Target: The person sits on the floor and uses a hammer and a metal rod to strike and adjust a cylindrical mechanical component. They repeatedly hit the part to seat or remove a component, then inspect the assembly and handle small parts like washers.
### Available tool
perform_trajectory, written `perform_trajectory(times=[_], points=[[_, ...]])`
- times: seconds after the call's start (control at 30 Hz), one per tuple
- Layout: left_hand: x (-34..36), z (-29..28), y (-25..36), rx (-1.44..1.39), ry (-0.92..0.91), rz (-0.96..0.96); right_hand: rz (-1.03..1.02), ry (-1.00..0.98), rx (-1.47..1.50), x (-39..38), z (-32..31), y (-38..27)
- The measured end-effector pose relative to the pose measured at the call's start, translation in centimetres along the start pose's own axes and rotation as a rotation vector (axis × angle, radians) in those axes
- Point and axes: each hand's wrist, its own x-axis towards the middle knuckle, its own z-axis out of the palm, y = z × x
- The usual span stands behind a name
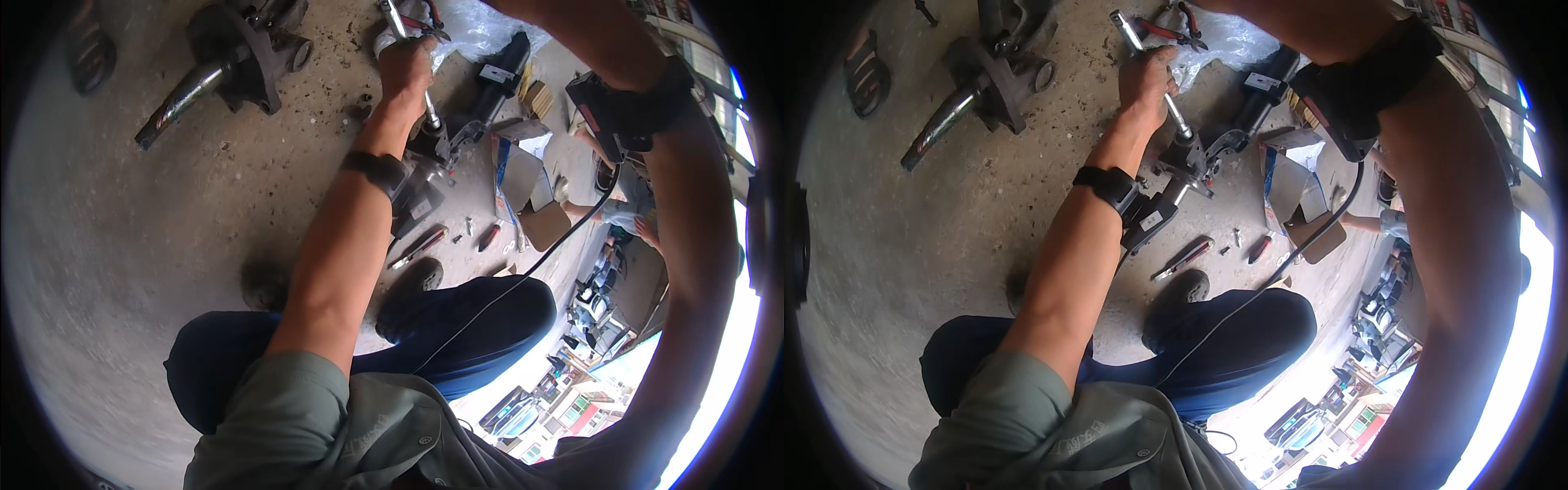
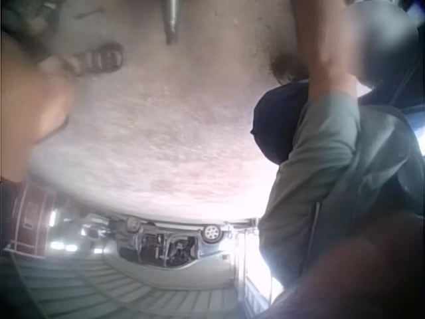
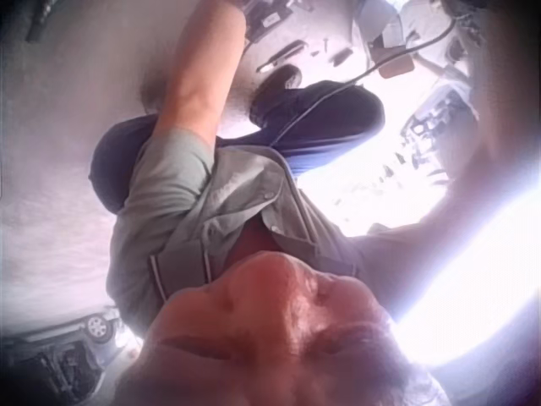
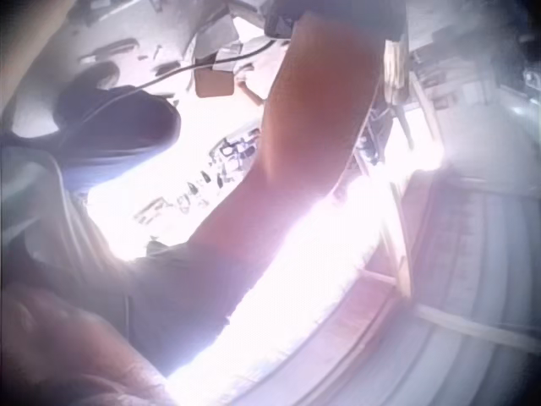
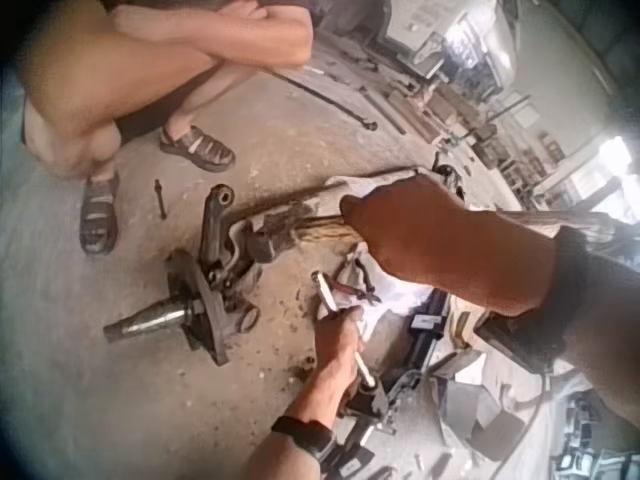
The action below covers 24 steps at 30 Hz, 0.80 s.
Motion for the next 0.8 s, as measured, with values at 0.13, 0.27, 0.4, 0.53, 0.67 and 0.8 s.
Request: perform_trajectory(times=[0.13,0.27,0.4,0.53,0.67,0.8], points=[[0.3,-0.2,0.4,0.111,0.037,0.043,-0.148,-0.013,-0.04,0.5,1.4,1.3],[0.4,1.0,-4.1,-0.095,-0.121,-0.082,0.005,0.051,-0.11,-3.2,0.5,4.1],[1.9,-2.1,-0.3,-0.131,-0.025,-0.021,0.1,0.061,0.115,0.0,1.9,1.8],[0.0,0.0,-1.1,-0.088,-0.024,-0.066,-0.176,0.023,-0.026,-1.3,2.9,2.7],[-0.4,-0.2,-1.1,-0.061,-0.041,0.002,-0.032,0.078,-0.115,0.3,-0.9,2.4],[-0.2,-0.5,-1.0,-0.077,-0.055,-0.051,0.01,0.027,0.061,-0.3,2.3,1.2]])
